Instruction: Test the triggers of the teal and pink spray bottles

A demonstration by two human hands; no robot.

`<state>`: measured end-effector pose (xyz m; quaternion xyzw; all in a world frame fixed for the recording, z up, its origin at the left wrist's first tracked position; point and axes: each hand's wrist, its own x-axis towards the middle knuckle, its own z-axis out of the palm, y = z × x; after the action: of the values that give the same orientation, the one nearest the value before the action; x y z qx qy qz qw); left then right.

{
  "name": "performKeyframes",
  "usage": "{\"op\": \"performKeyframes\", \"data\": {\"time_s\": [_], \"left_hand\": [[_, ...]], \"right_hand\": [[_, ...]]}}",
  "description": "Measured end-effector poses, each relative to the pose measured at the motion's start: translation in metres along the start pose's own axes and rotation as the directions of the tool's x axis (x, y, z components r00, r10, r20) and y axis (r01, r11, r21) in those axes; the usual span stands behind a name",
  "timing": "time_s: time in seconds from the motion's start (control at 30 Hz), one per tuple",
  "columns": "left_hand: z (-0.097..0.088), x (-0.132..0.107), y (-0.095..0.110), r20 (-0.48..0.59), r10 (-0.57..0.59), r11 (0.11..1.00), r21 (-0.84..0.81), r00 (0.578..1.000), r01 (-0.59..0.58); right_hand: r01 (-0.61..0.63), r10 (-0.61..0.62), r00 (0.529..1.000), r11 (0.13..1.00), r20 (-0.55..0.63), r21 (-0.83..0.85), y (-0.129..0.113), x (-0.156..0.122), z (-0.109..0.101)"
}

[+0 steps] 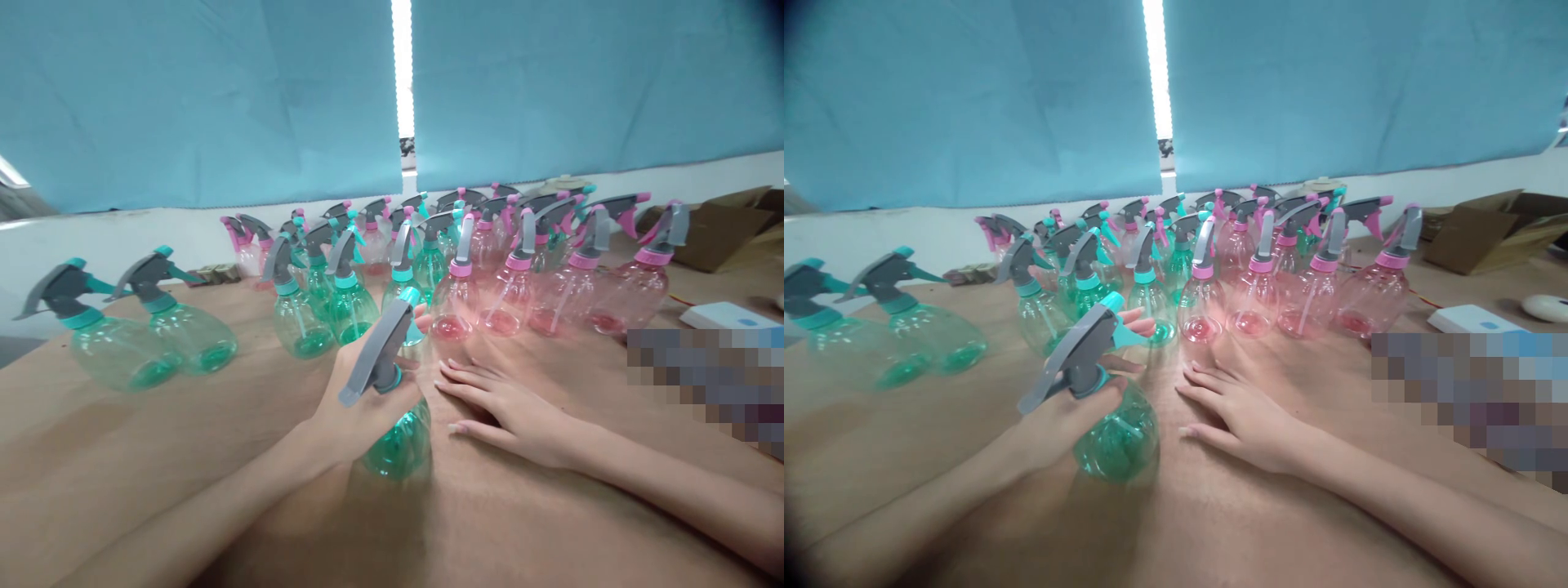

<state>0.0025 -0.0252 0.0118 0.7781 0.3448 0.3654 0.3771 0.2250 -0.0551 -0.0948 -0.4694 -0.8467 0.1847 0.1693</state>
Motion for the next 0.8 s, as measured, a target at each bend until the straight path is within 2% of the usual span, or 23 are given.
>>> {"op": "performKeyframes", "data": {"time_s": [0.3,0.8], "left_hand": [[-0.0026,0.0022,0.0014,-0.011,0.026,0.998,0.053,1.000,-0.026],[-0.0063,0.0026,0.0044,0.039,0.031,0.999,-0.032,0.999,-0.030]], "right_hand": [[0.009,-0.009,1.000,1.000,0.000,0.007,0.0006,-0.0003,0.0001],[0.010,-0.010,1.000,1.000,0.005,-0.022,-0.0006,0.0006,-0.0008]]}}
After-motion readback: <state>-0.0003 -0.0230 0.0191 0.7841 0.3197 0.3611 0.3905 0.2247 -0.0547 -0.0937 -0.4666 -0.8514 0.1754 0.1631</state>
